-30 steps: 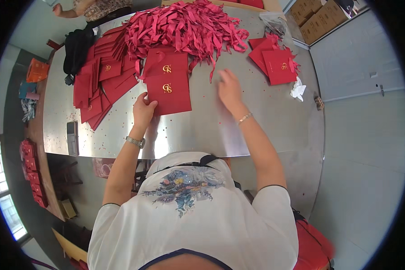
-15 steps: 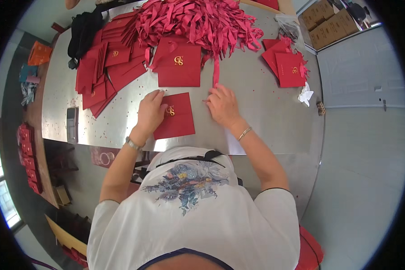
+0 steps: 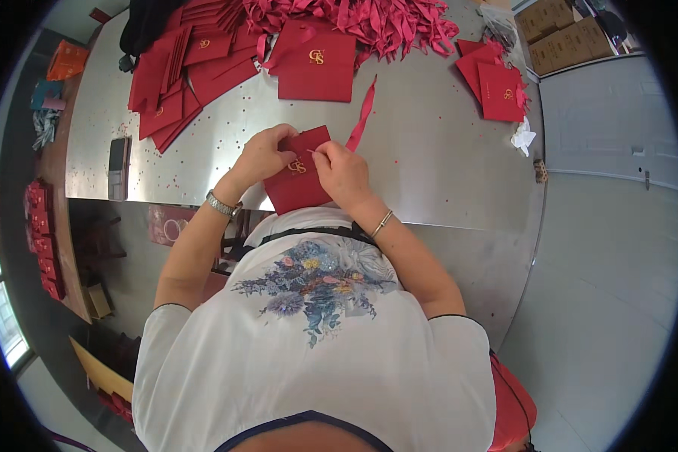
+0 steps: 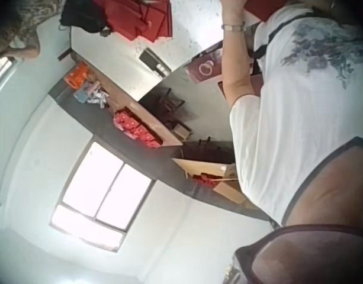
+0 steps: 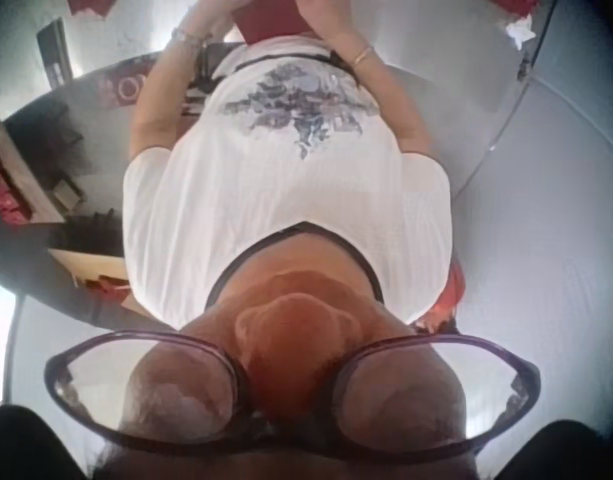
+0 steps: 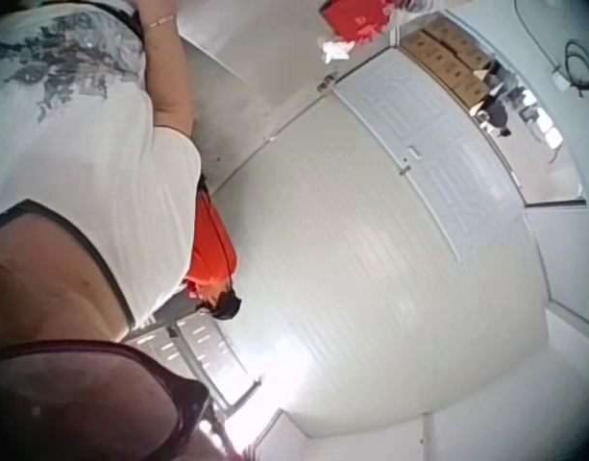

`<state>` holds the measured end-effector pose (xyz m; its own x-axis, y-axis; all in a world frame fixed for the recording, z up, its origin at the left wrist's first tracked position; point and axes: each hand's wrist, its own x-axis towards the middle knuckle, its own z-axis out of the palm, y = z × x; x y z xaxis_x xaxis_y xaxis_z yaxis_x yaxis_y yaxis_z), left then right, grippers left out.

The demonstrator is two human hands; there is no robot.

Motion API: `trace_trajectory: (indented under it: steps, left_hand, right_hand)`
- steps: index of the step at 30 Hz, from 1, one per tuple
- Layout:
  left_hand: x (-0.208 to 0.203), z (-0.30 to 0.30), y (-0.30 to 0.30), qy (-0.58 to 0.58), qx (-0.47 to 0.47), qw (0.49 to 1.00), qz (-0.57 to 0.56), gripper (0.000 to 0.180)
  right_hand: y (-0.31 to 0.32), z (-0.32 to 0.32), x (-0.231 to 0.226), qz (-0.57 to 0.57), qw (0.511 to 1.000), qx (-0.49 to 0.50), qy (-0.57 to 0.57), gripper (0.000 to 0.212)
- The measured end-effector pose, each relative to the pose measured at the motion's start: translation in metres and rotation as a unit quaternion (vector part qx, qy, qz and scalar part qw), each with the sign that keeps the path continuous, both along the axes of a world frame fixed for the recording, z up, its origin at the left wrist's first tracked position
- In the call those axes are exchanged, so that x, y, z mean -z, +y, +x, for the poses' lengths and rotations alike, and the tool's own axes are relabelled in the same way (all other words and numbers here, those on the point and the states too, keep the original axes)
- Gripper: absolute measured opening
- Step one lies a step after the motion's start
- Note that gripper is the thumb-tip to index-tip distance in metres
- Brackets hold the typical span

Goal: Tying pink ribbons onto red gift envelopes.

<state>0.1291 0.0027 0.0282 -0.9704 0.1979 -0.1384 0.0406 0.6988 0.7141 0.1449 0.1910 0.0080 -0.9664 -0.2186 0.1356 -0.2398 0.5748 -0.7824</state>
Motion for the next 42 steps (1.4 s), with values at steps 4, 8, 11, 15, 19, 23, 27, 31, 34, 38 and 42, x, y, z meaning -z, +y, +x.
trace_trajectory:
  steps: [4, 8, 11, 15, 19, 23, 27, 31, 34, 38, 42]
  left_hand:
    - [-0.001, 0.007, 0.001, -0.032, 0.009, 0.998, 0.059, 0.035]
    - [-0.005, 0.011, 0.003, -0.028, -0.001, 0.999, 0.039, 0.031]
    - [-0.002, 0.013, 0.005, -0.004, -0.003, 1.000, 0.020, 0.030]
    - [0.004, 0.014, 0.007, -0.009, -0.006, 1.000, 0.020, 0.029]
    - [0.007, 0.016, 0.008, -0.001, -0.030, 0.998, 0.052, 0.028]
    - [-0.004, 0.023, 0.014, 0.057, -0.037, 0.997, 0.020, 0.029]
    - [-0.003, 0.028, 0.016, 0.154, -0.016, 0.988, -0.009, 0.032]
    - [0.000, 0.027, 0.015, 0.166, 0.007, 0.986, 0.007, 0.035]
    - [0.000, 0.028, 0.015, 0.151, 0.008, 0.988, 0.017, 0.032]
    - [0.005, 0.031, 0.013, 0.181, -0.013, 0.983, 0.029, 0.029]
    - [0.001, 0.032, 0.016, 0.169, -0.008, 0.986, 0.011, 0.029]
  right_hand:
    - [-0.004, 0.004, -0.009, 0.004, 1.000, 0.023, 0.020, 0.014]
    - [-0.006, 0.008, -0.010, 0.020, 0.999, 0.034, 0.024, 0.014]
    - [-0.010, 0.010, -0.011, 0.038, 0.996, 0.048, 0.059, 0.014]
    - [-0.012, 0.010, -0.009, 0.041, 0.993, 0.057, 0.093, 0.014]
    - [-0.011, 0.009, -0.010, 0.065, 0.991, 0.038, 0.113, 0.013]
    - [-0.012, 0.005, -0.012, 0.075, 0.988, 0.025, 0.132, 0.012]
    - [-0.016, 0.000, -0.029, 0.173, 0.977, -0.017, 0.126, 0.014]
    - [-0.020, -0.004, -0.036, 0.237, 0.959, -0.064, 0.139, 0.017]
    - [-0.021, -0.005, -0.038, 0.248, 0.957, -0.080, 0.127, 0.016]
    - [-0.019, -0.015, -0.029, 0.158, 0.984, -0.036, 0.073, 0.016]
    - [-0.017, -0.016, -0.030, 0.038, 0.999, -0.005, -0.030, 0.014]
